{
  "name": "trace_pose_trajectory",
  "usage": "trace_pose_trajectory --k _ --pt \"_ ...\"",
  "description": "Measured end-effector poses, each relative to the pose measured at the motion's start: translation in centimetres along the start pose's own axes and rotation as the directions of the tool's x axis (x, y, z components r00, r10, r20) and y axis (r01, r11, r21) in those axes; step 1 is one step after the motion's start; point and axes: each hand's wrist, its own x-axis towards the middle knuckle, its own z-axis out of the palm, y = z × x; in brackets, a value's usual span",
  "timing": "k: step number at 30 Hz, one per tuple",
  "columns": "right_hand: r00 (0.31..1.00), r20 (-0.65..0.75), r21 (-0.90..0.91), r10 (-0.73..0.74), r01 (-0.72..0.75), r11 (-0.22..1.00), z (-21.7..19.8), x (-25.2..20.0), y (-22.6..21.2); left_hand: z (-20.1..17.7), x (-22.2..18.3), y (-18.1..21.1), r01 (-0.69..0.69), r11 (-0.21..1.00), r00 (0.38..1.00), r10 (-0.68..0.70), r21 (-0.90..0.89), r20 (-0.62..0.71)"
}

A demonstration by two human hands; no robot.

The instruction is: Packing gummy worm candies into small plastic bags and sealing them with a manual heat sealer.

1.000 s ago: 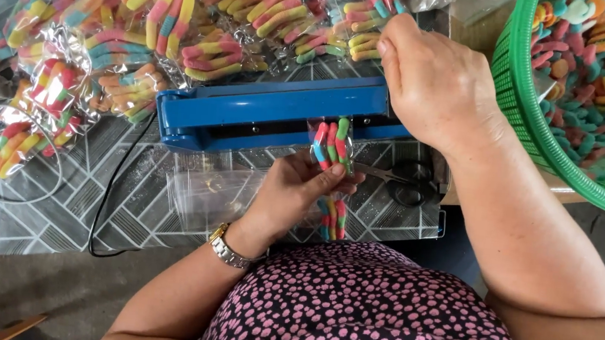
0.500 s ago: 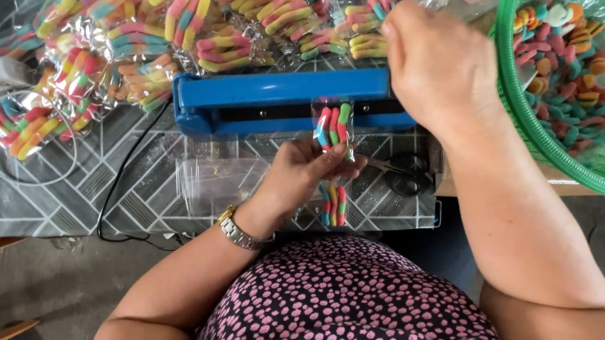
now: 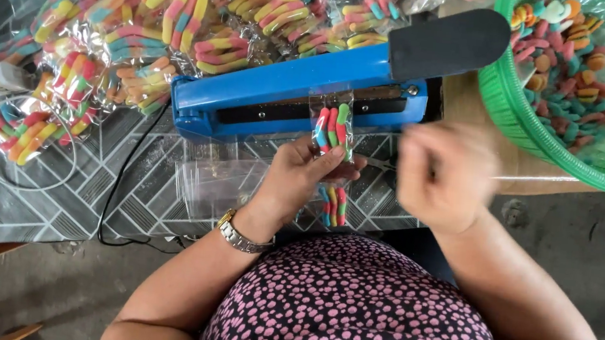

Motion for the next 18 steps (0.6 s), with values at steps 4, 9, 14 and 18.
trace_pose_trajectory --k 4,9,14,18 --pt "0.972 0.231 -0.214 0.031 0.019 0.977 2.0 4.3 -4.0 -0.1 0.2 -0.3 0.013 0.999 0.999 -0.011 0.043 -0.043" --pt "0.906 0.394 -0.460 0.152 0.051 0.887 3.4 4.4 -3.8 -0.4 0.2 -0.4 0.028 0.999 0.998 -0.026 0.035 -0.065" --pt "0.907 0.406 -0.446 0.116 0.085 0.891 4.3 5.6 -4.8 -0.7 0.8 -1.1 0.016 0.999 0.997 -0.013 0.033 -0.081" --pt "0.913 0.406 -0.461 0.045 0.162 0.873 5.0 5.5 -4.8 -1.2 1.1 -2.0 -0.016 0.995 0.998 0.021 0.093 -0.060"
